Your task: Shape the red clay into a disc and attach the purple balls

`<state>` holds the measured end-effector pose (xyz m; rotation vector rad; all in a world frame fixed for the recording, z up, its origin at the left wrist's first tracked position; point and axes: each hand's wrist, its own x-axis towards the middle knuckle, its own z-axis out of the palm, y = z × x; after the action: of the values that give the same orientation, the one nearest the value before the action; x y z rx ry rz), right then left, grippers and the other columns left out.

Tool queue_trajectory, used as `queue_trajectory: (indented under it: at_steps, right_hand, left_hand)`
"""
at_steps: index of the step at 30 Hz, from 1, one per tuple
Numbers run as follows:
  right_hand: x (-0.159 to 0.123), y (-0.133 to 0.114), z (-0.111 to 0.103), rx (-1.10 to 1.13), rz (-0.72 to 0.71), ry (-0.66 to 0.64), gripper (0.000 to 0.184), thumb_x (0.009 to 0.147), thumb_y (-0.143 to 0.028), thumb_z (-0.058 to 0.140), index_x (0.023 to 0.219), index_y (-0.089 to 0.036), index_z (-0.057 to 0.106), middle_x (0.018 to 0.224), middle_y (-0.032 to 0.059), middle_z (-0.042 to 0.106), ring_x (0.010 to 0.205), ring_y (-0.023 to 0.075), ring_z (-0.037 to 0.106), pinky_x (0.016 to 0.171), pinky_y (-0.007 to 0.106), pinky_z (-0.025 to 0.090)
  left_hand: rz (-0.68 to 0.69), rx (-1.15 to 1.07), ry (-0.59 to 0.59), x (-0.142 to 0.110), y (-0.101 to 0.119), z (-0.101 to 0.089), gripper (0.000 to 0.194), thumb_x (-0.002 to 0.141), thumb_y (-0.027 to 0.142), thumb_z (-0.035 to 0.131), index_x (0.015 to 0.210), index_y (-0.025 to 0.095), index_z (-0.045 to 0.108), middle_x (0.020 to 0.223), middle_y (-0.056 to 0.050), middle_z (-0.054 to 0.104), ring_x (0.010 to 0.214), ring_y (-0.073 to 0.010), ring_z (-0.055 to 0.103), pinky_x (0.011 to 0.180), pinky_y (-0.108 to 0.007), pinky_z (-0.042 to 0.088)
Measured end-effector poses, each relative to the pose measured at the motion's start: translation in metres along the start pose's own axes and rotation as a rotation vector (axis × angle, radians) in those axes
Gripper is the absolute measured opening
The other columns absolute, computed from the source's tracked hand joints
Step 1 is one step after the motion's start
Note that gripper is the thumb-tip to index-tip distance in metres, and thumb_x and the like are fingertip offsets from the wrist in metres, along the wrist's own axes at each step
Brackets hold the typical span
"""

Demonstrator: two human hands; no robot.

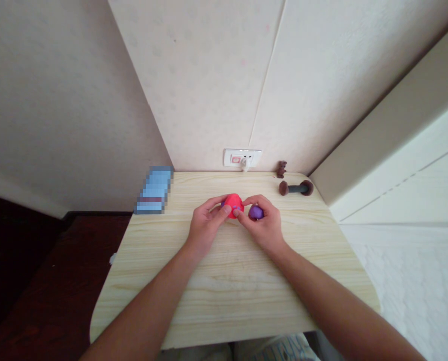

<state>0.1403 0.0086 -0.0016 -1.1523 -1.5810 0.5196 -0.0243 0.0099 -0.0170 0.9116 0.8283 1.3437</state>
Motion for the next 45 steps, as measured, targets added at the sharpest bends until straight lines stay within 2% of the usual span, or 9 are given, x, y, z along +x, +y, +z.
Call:
queue_trajectory:
  at_steps: [3,7,11,16,28,33,35,40,45]
  right_hand:
    - [-0.001,-0.002,0.001,-0.013,0.057,-0.005,0.018,0.079,-0.032,0.079,0.089,-0.02,0.07,0.081,0.0015,0.068,0.071,0.0174,0.061,0.068,0.031,0.048]
    - [0.0,-0.002,0.001,-0.022,0.083,0.002,0.01,0.081,-0.027,0.074,0.086,-0.02,0.07,0.078,0.0012,0.068,0.07,0.0172,0.061,0.067,0.03,0.049]
    - [0.0,-0.002,0.0,-0.02,-0.027,0.012,0.004,0.084,-0.022,0.071,0.088,-0.021,0.072,0.081,0.0021,0.07,0.077,0.0186,0.066,0.073,0.032,0.052]
    - [-0.003,-0.005,0.0,-0.022,-0.196,-0.001,0.015,0.088,-0.019,0.071,0.102,-0.024,0.076,0.103,0.0073,0.072,0.093,0.0205,0.069,0.083,0.036,0.056]
    - [-0.004,-0.005,0.003,0.026,-0.115,-0.027,0.008,0.087,-0.018,0.071,0.092,-0.024,0.074,0.103,0.007,0.066,0.098,0.021,0.067,0.088,0.038,0.055]
    - [-0.003,-0.004,0.003,-0.001,-0.153,0.008,0.017,0.087,-0.019,0.072,0.104,-0.024,0.075,0.102,0.0072,0.068,0.097,0.0212,0.067,0.085,0.038,0.056]
    - [-0.005,-0.004,0.003,-0.042,-0.169,0.019,0.019,0.088,-0.021,0.072,0.107,-0.025,0.076,0.104,0.0078,0.068,0.091,0.0203,0.068,0.078,0.036,0.057]
    - [-0.009,-0.005,0.003,-0.096,-0.206,-0.001,0.015,0.091,-0.022,0.069,0.102,-0.024,0.078,0.108,0.0086,0.068,0.059,0.01,0.06,0.057,0.03,0.054]
    - [-0.008,-0.008,0.004,-0.096,-0.227,0.001,0.012,0.089,-0.019,0.07,0.096,-0.024,0.077,0.102,0.0081,0.07,0.085,0.019,0.07,0.075,0.035,0.059]
  left_hand:
    - [0.008,0.014,-0.011,0.0,0.0,0.0,0.04,0.08,0.034,0.082,0.116,0.018,0.075,0.124,-0.013,0.074,0.112,-0.0279,0.07,0.104,-0.043,0.052]
    - [0.0,0.026,-0.01,-0.001,0.001,0.0,0.04,0.079,0.034,0.082,0.116,0.018,0.075,0.124,-0.013,0.074,0.114,-0.0286,0.069,0.105,-0.044,0.051]
    - [-0.017,-0.011,-0.01,-0.001,0.002,0.001,0.04,0.08,0.034,0.082,0.115,0.018,0.075,0.12,-0.013,0.075,0.11,-0.0275,0.071,0.099,-0.042,0.055]
    - [-0.017,-0.099,0.033,0.0,0.005,0.004,0.039,0.079,0.035,0.083,0.113,0.018,0.075,0.119,-0.013,0.075,0.112,-0.0273,0.07,0.095,-0.039,0.057]
    - [-0.028,-0.079,0.063,-0.002,0.004,0.006,0.044,0.076,0.036,0.085,0.114,0.017,0.074,0.115,-0.013,0.077,0.108,-0.0274,0.072,0.092,-0.038,0.058]
    - [-0.028,-0.108,0.071,-0.001,0.005,0.007,0.041,0.076,0.035,0.085,0.112,0.017,0.074,0.116,-0.013,0.077,0.109,-0.0275,0.072,0.094,-0.039,0.057]
    - [-0.024,-0.124,0.073,-0.001,0.006,0.008,0.041,0.076,0.035,0.084,0.111,0.017,0.075,0.116,-0.014,0.076,0.11,-0.028,0.071,0.096,-0.041,0.057]
    - [-0.021,-0.113,0.091,-0.003,0.006,0.01,0.041,0.076,0.037,0.084,0.112,0.017,0.075,0.117,-0.013,0.076,0.111,-0.0283,0.071,0.097,-0.042,0.056]
    - [-0.027,-0.091,0.1,-0.006,0.005,0.011,0.043,0.076,0.038,0.085,0.112,0.017,0.074,0.115,-0.014,0.077,0.11,-0.0288,0.072,0.095,-0.041,0.056]
